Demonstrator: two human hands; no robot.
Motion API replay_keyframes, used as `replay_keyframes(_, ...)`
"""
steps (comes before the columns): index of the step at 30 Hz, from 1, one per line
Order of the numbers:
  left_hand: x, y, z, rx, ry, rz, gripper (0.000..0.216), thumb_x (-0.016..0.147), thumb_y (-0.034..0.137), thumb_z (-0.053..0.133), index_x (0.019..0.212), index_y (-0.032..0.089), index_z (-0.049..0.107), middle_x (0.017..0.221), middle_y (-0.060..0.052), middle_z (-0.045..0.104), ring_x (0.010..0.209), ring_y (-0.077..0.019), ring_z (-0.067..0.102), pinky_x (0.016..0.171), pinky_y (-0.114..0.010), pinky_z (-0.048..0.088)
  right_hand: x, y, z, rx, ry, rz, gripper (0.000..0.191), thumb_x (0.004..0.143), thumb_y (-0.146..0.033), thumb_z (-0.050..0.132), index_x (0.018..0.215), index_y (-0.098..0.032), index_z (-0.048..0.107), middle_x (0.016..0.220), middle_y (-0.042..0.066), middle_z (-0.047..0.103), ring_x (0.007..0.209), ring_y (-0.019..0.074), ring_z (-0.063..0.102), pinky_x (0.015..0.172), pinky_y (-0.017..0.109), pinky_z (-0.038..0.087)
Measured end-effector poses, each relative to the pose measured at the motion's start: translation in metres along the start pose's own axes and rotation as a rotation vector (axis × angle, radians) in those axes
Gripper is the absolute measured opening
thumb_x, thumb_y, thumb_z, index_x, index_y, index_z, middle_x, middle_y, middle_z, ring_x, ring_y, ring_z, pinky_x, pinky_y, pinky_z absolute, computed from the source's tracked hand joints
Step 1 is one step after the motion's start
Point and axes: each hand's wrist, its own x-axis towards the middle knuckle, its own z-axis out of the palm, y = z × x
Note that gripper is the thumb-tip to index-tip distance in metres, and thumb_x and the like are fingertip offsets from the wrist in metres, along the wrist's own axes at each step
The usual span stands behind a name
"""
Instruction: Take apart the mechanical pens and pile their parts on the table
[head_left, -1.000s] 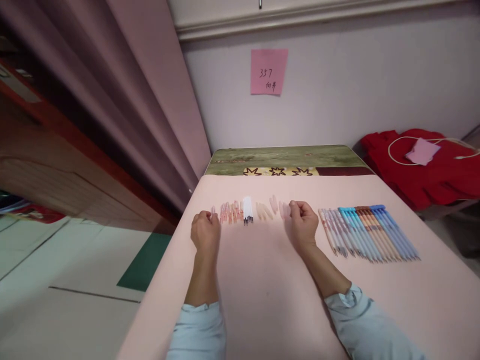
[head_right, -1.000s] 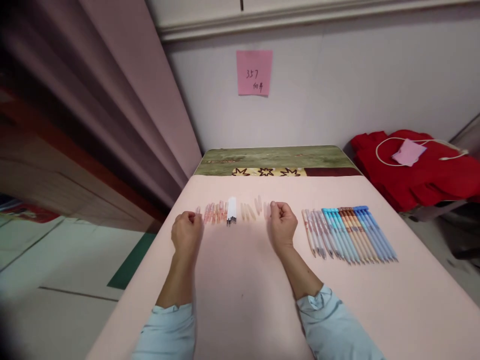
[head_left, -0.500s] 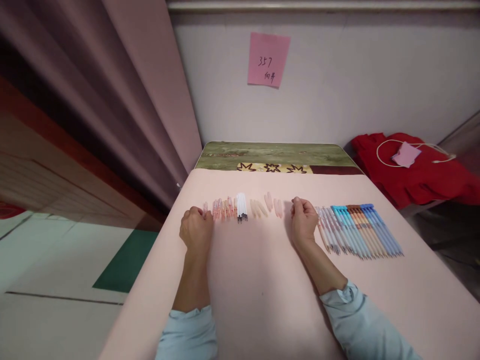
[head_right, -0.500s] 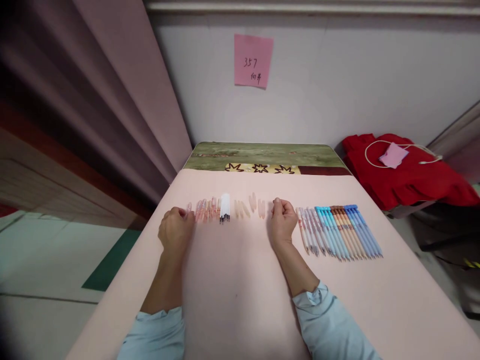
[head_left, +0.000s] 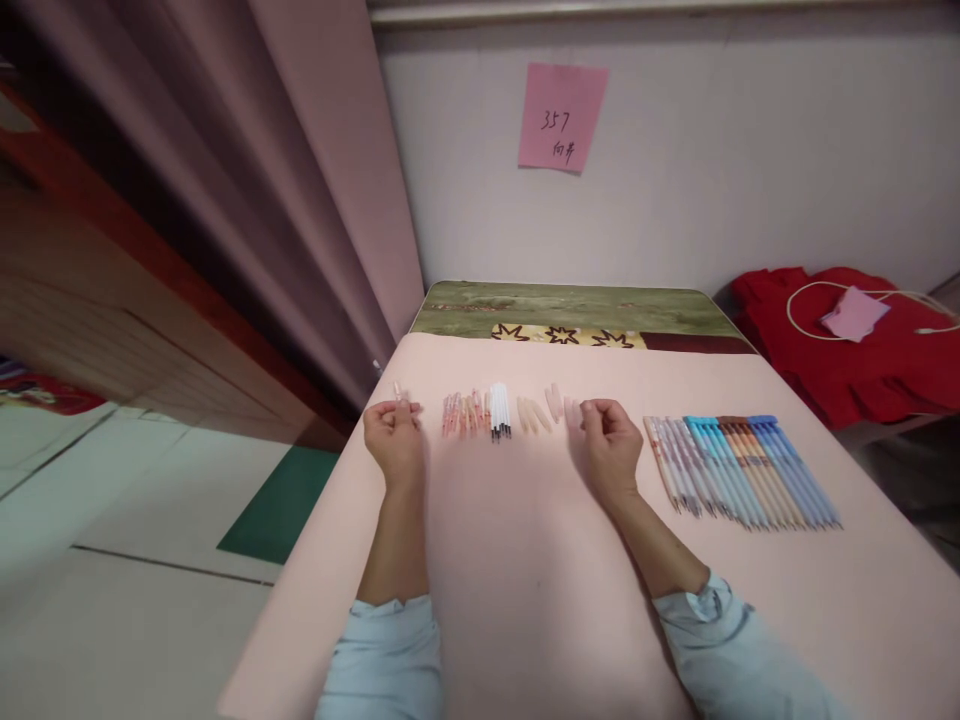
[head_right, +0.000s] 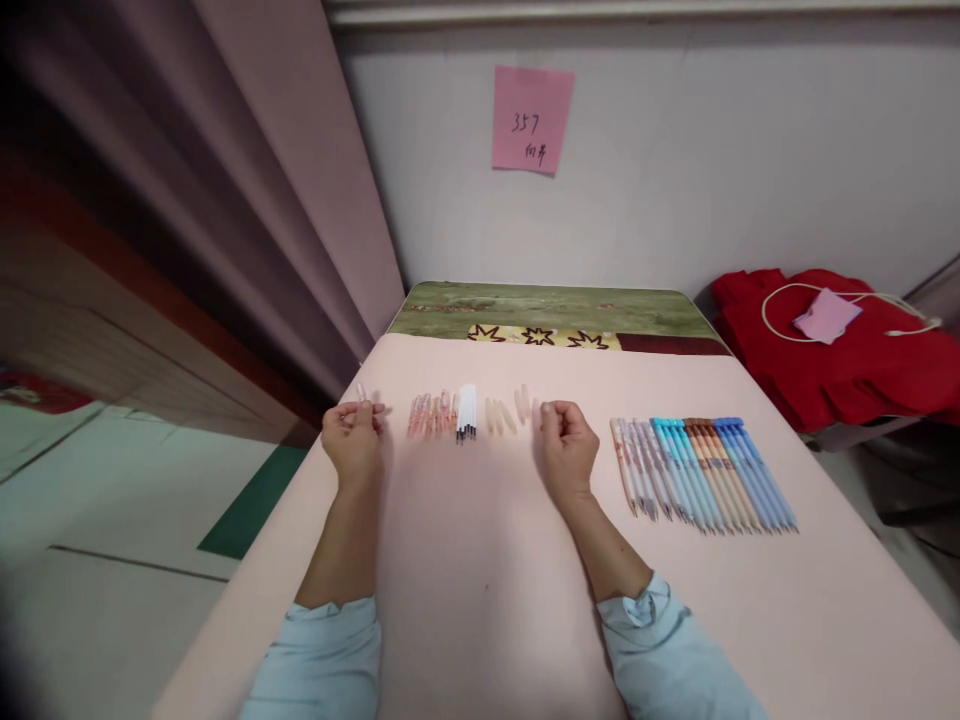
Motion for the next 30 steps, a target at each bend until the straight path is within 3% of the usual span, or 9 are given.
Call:
replay_keyframes(2, 0.001, -0.001, 0.003, -0.231, 0.003, -0.060, 0.021, 0.079, 0.027, 0.060, 0.091, 0.021, 0.043, 0.074, -0.002, 0.067, 0.049, -0.0094, 0.050, 0.054, -0.024, 0.043, -0.005, -0.006, 0.000, -0.129, -0.162, -0.198, 0.022, 0.092, -0.037, 0.054, 0.092, -0.019, 0.068, 0.080, 0.002, 0.066, 0.069, 0.0143, 0.059, 0.067, 0.026, 0.047)
replay_keyframes(5, -0.001, 0.000, 0.007, -0.342, -0.002, -0.076, 0.027, 0.077, 0.023, 0.061, 0.098, 0.019, 0.045, 0.073, -0.002, 0.068, 0.048, -0.0092, 0.052, 0.052, -0.023, 0.044, -0.011, -0.012, 0.001, -0.328, -0.419, -0.549, 0.024, 0.093, -0.031, 0.053, 0.110, -0.024, 0.069, 0.109, 0.007, 0.068, 0.100, 0.0201, 0.062, 0.089, 0.034, 0.047)
replay_keyframes(8, -0.003, 0.002, 0.010, -0.362, -0.042, -0.061, 0.024, 0.077, 0.025, 0.062, 0.095, 0.018, 0.049, 0.076, -0.003, 0.068, 0.049, -0.0084, 0.052, 0.052, -0.023, 0.045, -0.014, -0.014, 0.006, -0.519, -0.562, -0.739, 0.036, 0.092, -0.033, 0.055, 0.127, -0.028, 0.061, 0.136, 0.009, 0.055, 0.129, 0.0279, 0.045, 0.109, 0.050, 0.030)
replay_keyframes(13, -0.020, 0.009, 0.016, -0.322, -0.177, -0.097, 0.021, 0.076, 0.027, 0.061, 0.087, 0.021, 0.045, 0.065, 0.005, 0.057, 0.046, -0.0075, 0.045, 0.048, -0.020, 0.035, -0.019, -0.011, 0.010, -0.643, -0.637, -0.760, 0.044, 0.092, -0.039, 0.055, 0.135, -0.031, 0.054, 0.146, 0.008, 0.046, 0.140, 0.0308, 0.031, 0.113, 0.057, 0.020)
replay_keyframes(16, -0.041, 0.021, 0.018, 0.000, -0.403, 0.002, 0.020, 0.077, 0.032, 0.062, 0.075, 0.021, 0.045, 0.058, 0.006, 0.048, 0.048, -0.0082, 0.042, 0.050, -0.021, 0.031, -0.020, -0.007, 0.011, -0.624, -0.603, -0.752, 0.039, 0.094, -0.035, 0.052, 0.132, -0.028, 0.056, 0.142, 0.009, 0.050, 0.138, 0.0300, 0.035, 0.113, 0.056, 0.020)
replay_keyframes(19, -0.062, 0.035, 0.020, 0.582, -0.507, 0.169, 0.026, 0.076, 0.039, 0.065, 0.066, 0.021, 0.050, 0.059, 0.002, 0.054, 0.058, -0.0140, 0.052, 0.058, -0.025, 0.034, -0.019, -0.002, 0.011, -0.587, -0.469, -0.695, 0.031, 0.094, -0.028, 0.050, 0.123, -0.021, 0.060, 0.133, 0.011, 0.057, 0.132, 0.0284, 0.043, 0.113, 0.054, 0.023)
replay_keyframes(22, -0.078, 0.043, 0.023, 0.972, -0.590, 0.239, 0.023, 0.078, 0.045, 0.062, 0.072, 0.023, 0.058, 0.071, -0.003, 0.065, 0.072, -0.0217, 0.061, 0.063, -0.030, 0.036, -0.017, 0.002, 0.011, -0.554, -0.353, -0.641, 0.027, 0.092, -0.026, 0.052, 0.117, -0.018, 0.062, 0.124, 0.012, 0.062, 0.127, 0.0279, 0.047, 0.111, 0.052, 0.026)
replay_keyframes(25, -0.084, 0.047, 0.027, 1.143, -0.678, 0.212, 0.023, 0.080, 0.045, 0.059, 0.081, 0.023, 0.063, 0.080, -0.007, 0.071, 0.080, -0.0265, 0.065, 0.064, -0.032, 0.039, -0.016, 0.004, 0.011, -0.528, -0.330, -0.642, 0.027, 0.091, -0.024, 0.054, 0.116, -0.018, 0.061, 0.121, 0.012, 0.064, 0.125, 0.0275, 0.050, 0.111, 0.051, 0.028)
replay_keyframes(30, -0.087, 0.048, 0.029, 1.227, -0.711, 0.220, 0.025, 0.087, 0.040, 0.049, 0.085, 0.022, 0.066, 0.086, -0.010, 0.072, 0.085, -0.0285, 0.067, 0.065, -0.034, 0.040, -0.015, 0.005, 0.012, -0.497, -0.315, -0.652, 0.026, 0.090, -0.024, 0.055, 0.115, -0.017, 0.062, 0.118, 0.012, 0.066, 0.121, 0.0272, 0.053, 0.109, 0.050, 0.031)
